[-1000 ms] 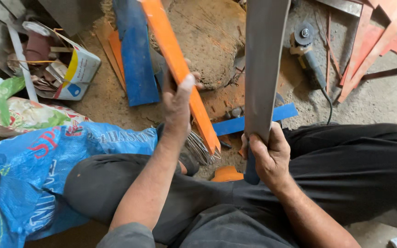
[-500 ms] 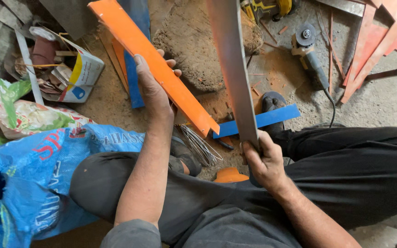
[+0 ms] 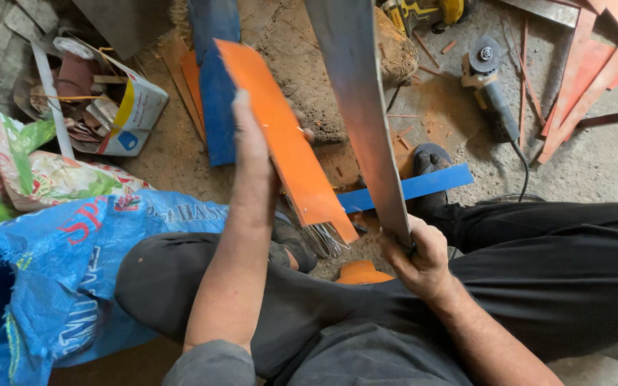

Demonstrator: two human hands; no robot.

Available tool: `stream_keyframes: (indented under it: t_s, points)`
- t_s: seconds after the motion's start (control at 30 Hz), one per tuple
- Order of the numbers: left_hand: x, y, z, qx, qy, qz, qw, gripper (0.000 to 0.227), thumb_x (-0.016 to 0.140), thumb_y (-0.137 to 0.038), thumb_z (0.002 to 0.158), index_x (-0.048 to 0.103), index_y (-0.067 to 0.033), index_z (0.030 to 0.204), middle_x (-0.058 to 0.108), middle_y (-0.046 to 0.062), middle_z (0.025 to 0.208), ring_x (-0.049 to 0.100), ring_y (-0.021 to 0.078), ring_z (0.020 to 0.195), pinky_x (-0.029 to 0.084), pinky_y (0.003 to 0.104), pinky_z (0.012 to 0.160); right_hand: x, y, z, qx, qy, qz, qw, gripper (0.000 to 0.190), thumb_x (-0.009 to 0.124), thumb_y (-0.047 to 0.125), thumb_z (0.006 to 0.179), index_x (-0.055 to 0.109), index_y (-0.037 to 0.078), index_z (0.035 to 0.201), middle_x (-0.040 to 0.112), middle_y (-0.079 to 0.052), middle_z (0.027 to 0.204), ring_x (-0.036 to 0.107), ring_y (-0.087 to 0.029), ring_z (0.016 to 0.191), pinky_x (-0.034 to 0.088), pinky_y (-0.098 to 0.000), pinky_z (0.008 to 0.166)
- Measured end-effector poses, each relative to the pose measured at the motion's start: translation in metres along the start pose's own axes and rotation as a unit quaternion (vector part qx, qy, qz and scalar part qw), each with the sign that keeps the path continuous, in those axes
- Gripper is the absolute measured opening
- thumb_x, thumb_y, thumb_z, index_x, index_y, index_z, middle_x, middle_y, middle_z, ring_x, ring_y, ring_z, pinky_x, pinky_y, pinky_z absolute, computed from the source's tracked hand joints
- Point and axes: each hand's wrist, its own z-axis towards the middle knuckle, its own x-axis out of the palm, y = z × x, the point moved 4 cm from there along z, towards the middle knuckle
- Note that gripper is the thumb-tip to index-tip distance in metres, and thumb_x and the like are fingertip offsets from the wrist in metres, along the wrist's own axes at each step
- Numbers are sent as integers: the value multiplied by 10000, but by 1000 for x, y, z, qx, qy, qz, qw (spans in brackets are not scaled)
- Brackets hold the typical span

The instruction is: The person sits on the floor and assembles orange and blue plastic pieces. They use a hammer to drive nails into the orange piece, then align and attach a blue piece to it. The person uses a metal file to smooth the edges of the orange piece and marks the blue piece with a pencil.

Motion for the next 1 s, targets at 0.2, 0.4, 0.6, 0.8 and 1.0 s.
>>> stream_keyframes:
  t_s: [0.2, 0.4, 0.6, 0.8, 1.0]
  points:
    - [-11, 85, 16, -185, -41, -2, 982, 659, 462, -648, 897, 577, -68, 1188, 647, 167, 844, 649, 326, 684, 586, 496, 616, 11, 19, 14, -57, 7, -33, 998, 742, 918, 268, 701, 543, 39, 1298, 641, -76, 952, 604, -157, 734, 531, -290, 664]
    - [-15, 109, 19, -112, 13, -15, 994, 615, 477, -604, 1040, 588, -28, 1224, 633, 164, 1008, 650, 304, 844, 580, 456, 706, 22, 28, 30, -16, 8, -93, 996, 399, 767, 87, 943, 563, 74, 1285, 682, -109, 929, 695, -224, 756, 558, -306, 697]
    - [22, 34, -37, 390, -62, 415, 820, 435, 575, -227, 1037, 550, -23, 1421, 555, 172, 1395, 567, 317, 1300, 487, 427, 1098, 29, 46, 72, 48, -51, -80, 994, 464, 663, 97, 914, 542, 68, 1361, 694, -119, 899, 736, -220, 743, 584, -318, 705]
    - [55, -5, -117, 523, 183, 502, 664, 920, 791, 8, 821, 280, -30, 1585, 403, 205, 1555, 424, 408, 1479, 423, 464, 1246, 26, 37, 79, 110, -28, -69, 991, 493, 643, 139, 907, 516, 86, 1381, 742, -113, 940, 769, -228, 805, 595, -329, 724]
    - [68, -17, -133, 506, 193, 523, 658, 1025, 852, -16, 734, 254, -8, 1568, 367, 211, 1530, 418, 432, 1426, 428, 469, 1194, 28, 47, 76, 89, -23, -84, 992, 463, 655, 178, 964, 513, 88, 1396, 715, -131, 939, 758, -239, 807, 588, -346, 711]
